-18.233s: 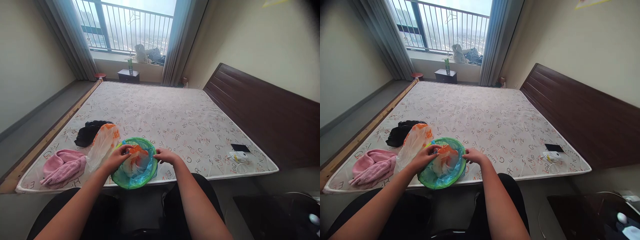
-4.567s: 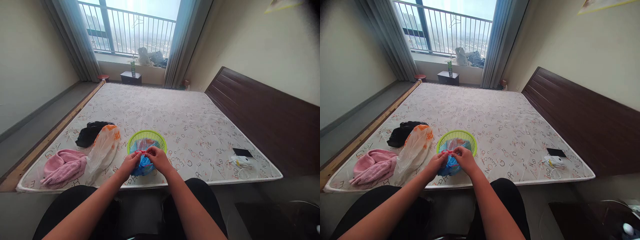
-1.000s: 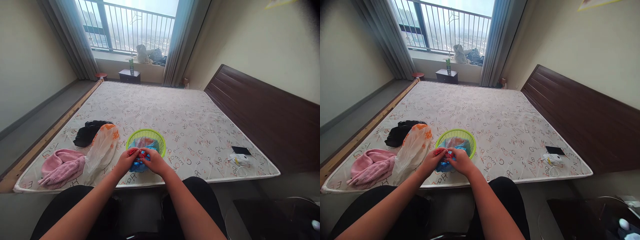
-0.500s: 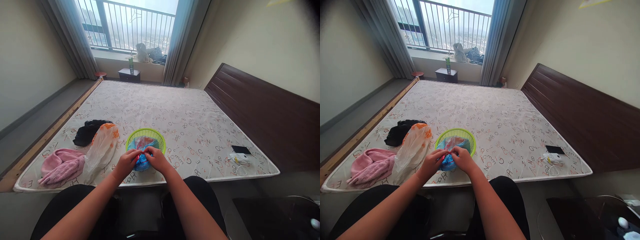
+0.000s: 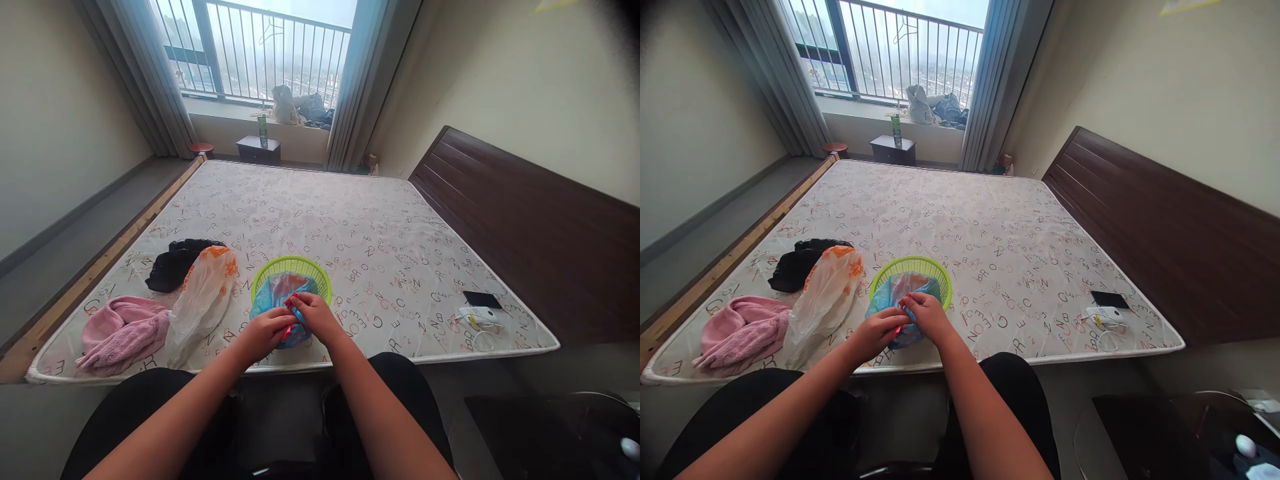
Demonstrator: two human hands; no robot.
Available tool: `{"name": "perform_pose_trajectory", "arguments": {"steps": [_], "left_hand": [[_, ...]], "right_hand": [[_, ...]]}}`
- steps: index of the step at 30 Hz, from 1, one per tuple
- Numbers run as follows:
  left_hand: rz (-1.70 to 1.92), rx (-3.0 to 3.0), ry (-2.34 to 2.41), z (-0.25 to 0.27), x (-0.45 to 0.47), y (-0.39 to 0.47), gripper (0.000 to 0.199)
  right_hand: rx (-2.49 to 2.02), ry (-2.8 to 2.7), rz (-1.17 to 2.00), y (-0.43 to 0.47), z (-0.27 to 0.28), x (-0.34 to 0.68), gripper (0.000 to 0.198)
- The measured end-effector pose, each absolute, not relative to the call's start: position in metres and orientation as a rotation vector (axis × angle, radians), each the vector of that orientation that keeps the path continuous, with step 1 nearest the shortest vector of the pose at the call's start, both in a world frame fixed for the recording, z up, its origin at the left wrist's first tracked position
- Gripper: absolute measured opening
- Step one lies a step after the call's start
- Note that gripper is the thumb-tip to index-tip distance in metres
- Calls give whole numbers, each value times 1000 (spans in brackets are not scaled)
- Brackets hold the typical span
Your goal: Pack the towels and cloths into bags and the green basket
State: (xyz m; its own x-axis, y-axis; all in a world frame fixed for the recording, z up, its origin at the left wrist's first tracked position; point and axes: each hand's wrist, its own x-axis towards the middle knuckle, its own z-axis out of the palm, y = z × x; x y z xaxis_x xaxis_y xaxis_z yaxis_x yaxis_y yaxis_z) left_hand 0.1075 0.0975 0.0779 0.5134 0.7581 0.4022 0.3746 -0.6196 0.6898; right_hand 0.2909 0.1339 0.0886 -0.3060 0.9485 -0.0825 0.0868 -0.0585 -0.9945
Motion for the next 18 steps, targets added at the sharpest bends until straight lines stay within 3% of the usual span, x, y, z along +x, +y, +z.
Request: {"name": "perform_pose_trajectory", "arguments": {"steps": [5,12,18], "left_hand": [[1031,1907,1078,87,107,100,29],[1096,1514,1272,94,77,123,40],[724,1822,1438,91,58,135,43]], "right_hand": [[-1039,-768,1514,147,90,305,34],[-883,-168,1422,166,107,351,14],[-903,95,1426,175,108,370,26]]}}
